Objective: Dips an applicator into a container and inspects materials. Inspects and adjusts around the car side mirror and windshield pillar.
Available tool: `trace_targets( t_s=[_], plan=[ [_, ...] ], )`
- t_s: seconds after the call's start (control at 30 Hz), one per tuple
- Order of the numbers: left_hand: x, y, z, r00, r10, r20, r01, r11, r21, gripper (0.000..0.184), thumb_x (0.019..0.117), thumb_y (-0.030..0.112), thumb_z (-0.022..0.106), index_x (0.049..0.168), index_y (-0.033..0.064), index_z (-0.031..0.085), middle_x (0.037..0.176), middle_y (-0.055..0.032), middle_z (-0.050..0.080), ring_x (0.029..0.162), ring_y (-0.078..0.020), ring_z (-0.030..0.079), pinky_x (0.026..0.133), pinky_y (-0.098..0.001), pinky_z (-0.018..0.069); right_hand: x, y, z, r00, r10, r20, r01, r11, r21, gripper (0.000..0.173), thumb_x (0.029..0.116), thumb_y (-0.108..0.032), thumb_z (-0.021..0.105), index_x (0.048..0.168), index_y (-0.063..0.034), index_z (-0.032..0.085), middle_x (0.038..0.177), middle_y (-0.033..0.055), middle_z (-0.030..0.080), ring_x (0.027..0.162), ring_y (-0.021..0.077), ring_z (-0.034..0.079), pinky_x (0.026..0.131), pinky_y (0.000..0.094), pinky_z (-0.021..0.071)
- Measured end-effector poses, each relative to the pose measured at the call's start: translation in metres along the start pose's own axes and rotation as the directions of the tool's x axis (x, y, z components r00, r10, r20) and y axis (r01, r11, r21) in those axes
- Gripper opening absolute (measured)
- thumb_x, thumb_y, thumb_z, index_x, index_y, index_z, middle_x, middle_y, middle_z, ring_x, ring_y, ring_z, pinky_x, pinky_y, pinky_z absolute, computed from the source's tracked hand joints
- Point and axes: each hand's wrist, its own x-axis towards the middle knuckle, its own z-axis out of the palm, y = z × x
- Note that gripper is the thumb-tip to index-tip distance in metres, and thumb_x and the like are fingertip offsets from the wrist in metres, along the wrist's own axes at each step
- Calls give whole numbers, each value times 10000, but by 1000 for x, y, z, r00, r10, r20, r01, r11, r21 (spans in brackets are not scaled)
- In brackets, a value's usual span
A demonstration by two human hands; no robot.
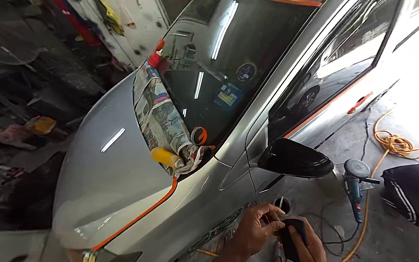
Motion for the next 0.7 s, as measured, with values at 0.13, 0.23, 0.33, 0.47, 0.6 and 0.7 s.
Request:
trace_targets(
  t_s=[0.13,0.23,0.33,0.47,0.6,0.7],
  plan=[
    [21,-3,-34,964,-11,266,-2,999,50,225,955,169,735,1162,83,717,933,-9,738,833,-96,702,801,-275,600,8,3,26,993,77,-90,-69,994,83,241,1002,44,469,1235,58,530,1056,168,720,859,302,758,738,465,674],
    [38,-3,-64,922,36,385,-80,992,99,257,972,187,709,1208,84,702,986,-23,723,872,-108,683,816,-283,581,17,5,60,973,66,-219,-43,993,107,210,1007,44,471,1205,60,539,982,159,721,779,284,748,695,445,669],
    [77,6,-108,921,84,382,-199,941,275,379,988,298,686,1331,138,670,1226,-47,686,1060,-151,665,918,-345,566,34,13,94,922,58,-382,-29,996,81,208,1028,-13,444,1206,50,532,873,148,706,662,259,719,591,403,648],
    [179,27,-169,902,369,223,-431,755,494,365,997,251,659,1334,109,651,1337,-114,627,1174,-238,632,944,-431,568,66,24,114,816,28,-577,-39,999,-6,225,1052,-158,488,1161,22,566,746,101,656,550,207,647,494,345,588],
    [273,39,-191,801,559,214,-525,486,699,375,1007,246,602,1366,146,639,1454,-150,535,1294,-345,525,1057,-494,469,103,25,111,729,-61,-682,-96,977,-190,238,1041,-236,530,1116,-25,610,715,56,655,521,170,635,482,332,579],
    [313,26,-185,759,581,293,-551,334,765,456,1007,317,591,1451,215,563,1587,-125,418,1414,-348,423,1114,-522,382,131,24,101,667,-142,-731,-171,926,-337,257,1049,-270,547,1112,-35,629,716,55,646,521,175,632,489,374,584]
  ],
)
